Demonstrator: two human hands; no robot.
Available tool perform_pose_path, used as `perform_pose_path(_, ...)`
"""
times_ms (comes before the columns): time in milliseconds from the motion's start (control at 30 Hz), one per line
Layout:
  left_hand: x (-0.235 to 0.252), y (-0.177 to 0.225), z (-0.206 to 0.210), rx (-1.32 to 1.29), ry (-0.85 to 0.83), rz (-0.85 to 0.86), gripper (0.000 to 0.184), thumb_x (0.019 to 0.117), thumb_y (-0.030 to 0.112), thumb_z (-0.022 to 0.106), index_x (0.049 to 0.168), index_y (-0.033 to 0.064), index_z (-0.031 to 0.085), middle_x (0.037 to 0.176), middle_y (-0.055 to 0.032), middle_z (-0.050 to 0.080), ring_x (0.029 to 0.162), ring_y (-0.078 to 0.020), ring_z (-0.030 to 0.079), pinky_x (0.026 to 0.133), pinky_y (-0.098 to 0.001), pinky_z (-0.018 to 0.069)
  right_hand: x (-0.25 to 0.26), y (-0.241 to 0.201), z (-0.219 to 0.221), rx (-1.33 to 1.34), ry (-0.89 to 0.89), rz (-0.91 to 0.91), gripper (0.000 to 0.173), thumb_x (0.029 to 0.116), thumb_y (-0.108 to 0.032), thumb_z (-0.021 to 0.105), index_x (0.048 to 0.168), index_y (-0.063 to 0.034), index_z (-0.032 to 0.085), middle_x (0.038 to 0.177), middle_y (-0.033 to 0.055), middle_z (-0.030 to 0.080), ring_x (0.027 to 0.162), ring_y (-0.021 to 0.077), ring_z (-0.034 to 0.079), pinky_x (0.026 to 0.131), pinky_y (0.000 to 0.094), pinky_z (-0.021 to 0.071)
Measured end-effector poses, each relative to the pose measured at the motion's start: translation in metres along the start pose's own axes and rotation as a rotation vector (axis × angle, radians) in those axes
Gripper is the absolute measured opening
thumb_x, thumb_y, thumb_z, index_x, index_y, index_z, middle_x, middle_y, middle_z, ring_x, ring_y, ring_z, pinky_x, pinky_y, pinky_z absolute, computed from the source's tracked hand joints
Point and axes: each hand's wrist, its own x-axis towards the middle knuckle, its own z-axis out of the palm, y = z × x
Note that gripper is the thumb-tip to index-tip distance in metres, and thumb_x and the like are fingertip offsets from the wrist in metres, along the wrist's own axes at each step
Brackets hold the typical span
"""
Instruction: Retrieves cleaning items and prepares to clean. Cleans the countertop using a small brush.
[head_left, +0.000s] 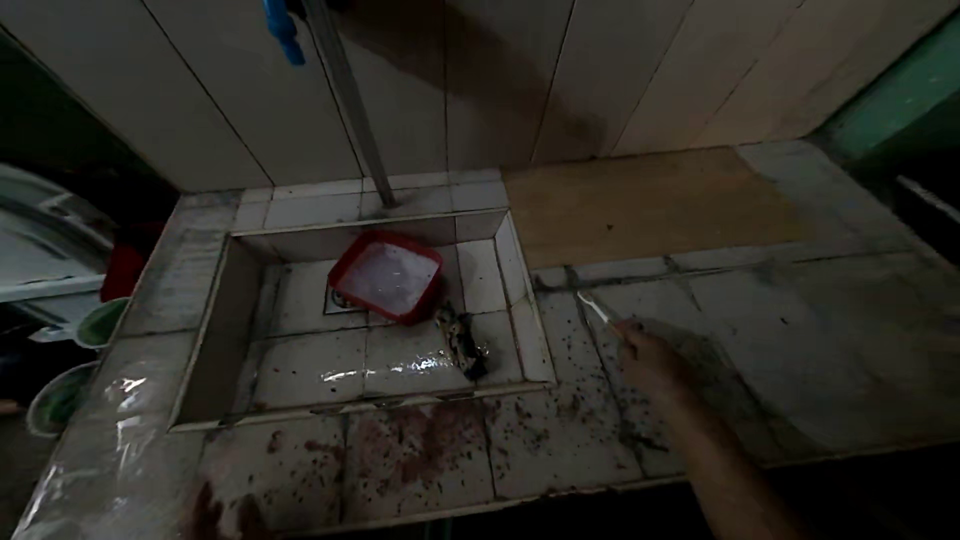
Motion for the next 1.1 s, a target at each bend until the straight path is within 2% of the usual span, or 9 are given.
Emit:
perform_pose_path(100, -0.026, 0.029, 0.046, -0.063, -0.018, 0.038, 0.059, 0.1013, 0.017, 0.051, 0.144, -0.021, 0.036, 0.152, -0.0422, 0.035, 0.142, -0.0444, 0.042, 0.115, -0.045, 0.0401, 0.003, -0.01, -0.005, -0.148, -0.03, -0.054, 0.046, 0.1114, -0.023, 0.045, 0.157, -0.0251, 0.045, 0.137, 0.0235, 0.062, 0.116, 0.0471, 0.065, 0.093, 0.0658, 0.051)
perform_pose_path(233, -0.041, 0.051, 0.075, -0.026, 0.069, -0.108, 0.058, 0.1006, 0.018, 0.051, 0.147, -0.014, 0.039, 0.154, -0.0359, 0.039, 0.144, -0.0421, 0.041, 0.118, -0.0451, 0.0364, 0.028, -0.011, 0.001, -0.107, 0.0, -0.138, 0.044, 0.1113, -0.022, 0.044, 0.155, -0.0215, 0.048, 0.134, 0.0226, 0.064, 0.116, 0.0452, 0.065, 0.094, 0.065, 0.0514)
perform_pose_path(333, -0.035, 0.065, 0.075, 0.007, 0.103, -0.229, 0.06, 0.0992, 0.015, 0.051, 0.153, -0.008, 0.035, 0.155, -0.0322, 0.039, 0.143, -0.0387, 0.042, 0.117, -0.0464, 0.036, 0.006, 0.006, 0.003, -0.125, -0.058, -0.169, 0.045, 0.1111, -0.02, 0.045, 0.156, -0.018, 0.046, 0.13, 0.0235, 0.065, 0.11, 0.0454, 0.067, 0.09, 0.0638, 0.0538)
perform_pose_path(433, -0.031, 0.067, 0.078, 0.15, 0.052, -0.259, 0.056, 0.1037, 0.021, 0.051, 0.153, -0.0029, 0.04, 0.156, -0.0288, 0.041, 0.144, -0.0406, 0.042, 0.119, -0.0535, 0.0337, -0.018, 0.027, 0.002, -0.139, -0.118, -0.192, 0.048, 0.1109, -0.022, 0.046, 0.158, -0.0166, 0.042, 0.129, 0.0242, 0.065, 0.103, 0.0453, 0.069, 0.085, 0.0627, 0.0557)
perform_pose_path(600, -0.031, 0.073, 0.078, 0.263, 0.031, -0.239, 0.055, 0.1052, 0.023, 0.048, 0.153, -0.0024, 0.04, 0.154, -0.0298, 0.042, 0.142, -0.0448, 0.043, 0.117, -0.0583, 0.0338, 0.036, -0.012, -0.015, -0.141, -0.111, -0.211, 0.041, 0.1116, -0.019, 0.043, 0.152, -0.0116, 0.049, 0.124, 0.0277, 0.067, 0.111, 0.0487, 0.066, 0.091, 0.0651, 0.0515)
perform_pose_path(667, -0.03, 0.069, 0.078, 0.273, 0.034, -0.24, 0.054, 0.1045, 0.022, 0.049, 0.152, -0.0021, 0.041, 0.154, -0.0301, 0.042, 0.142, -0.0456, 0.042, 0.117, -0.0593, 0.0335, 0.045, -0.018, -0.017, -0.13, -0.115, -0.2, 0.04, 0.1116, -0.02, 0.042, 0.15, -0.0119, 0.05, 0.126, 0.0268, 0.066, 0.113, 0.0478, 0.066, 0.092, 0.0651, 0.0513)
perform_pose_path(867, -0.028, 0.064, 0.078, 0.254, 0.034, -0.266, 0.053, 0.1044, 0.021, 0.051, 0.152, -0.0013, 0.043, 0.155, -0.0281, 0.043, 0.144, -0.0428, 0.042, 0.118, -0.0562, 0.0333, 0.003, 0.021, -0.013, -0.11, -0.175, -0.169, 0.044, 0.1121, -0.023, 0.043, 0.156, -0.0183, 0.047, 0.122, 0.0262, 0.068, 0.106, 0.0463, 0.068, 0.089, 0.065, 0.0526)
perform_pose_path(1000, -0.028, 0.067, 0.078, 0.257, 0.025, -0.271, 0.05, 0.1052, 0.019, 0.047, 0.152, 0.0004, 0.043, 0.152, -0.0279, 0.046, 0.138, -0.0425, 0.048, 0.114, -0.0574, 0.0381, 0.061, 0.005, -0.026, -0.086, -0.218, -0.334, 0.039, 0.1121, -0.024, 0.044, 0.149, -0.0198, 0.057, 0.13, 0.0233, 0.067, 0.115, 0.0457, 0.065, 0.096, 0.0665, 0.0485)
perform_pose_path(1100, -0.028, 0.064, 0.078, 0.305, 0.0, -0.254, 0.05, 0.1047, 0.018, 0.047, 0.151, 0.0006, 0.044, 0.15, -0.0281, 0.048, 0.136, -0.044, 0.05, 0.112, -0.0599, 0.0397, 0.094, -0.008, -0.04, -0.171, -0.258, -0.434, 0.037, 0.1115, -0.026, 0.046, 0.146, -0.0273, 0.06, 0.136, 0.0186, 0.065, 0.124, 0.0447, 0.062, 0.101, 0.0687, 0.045)
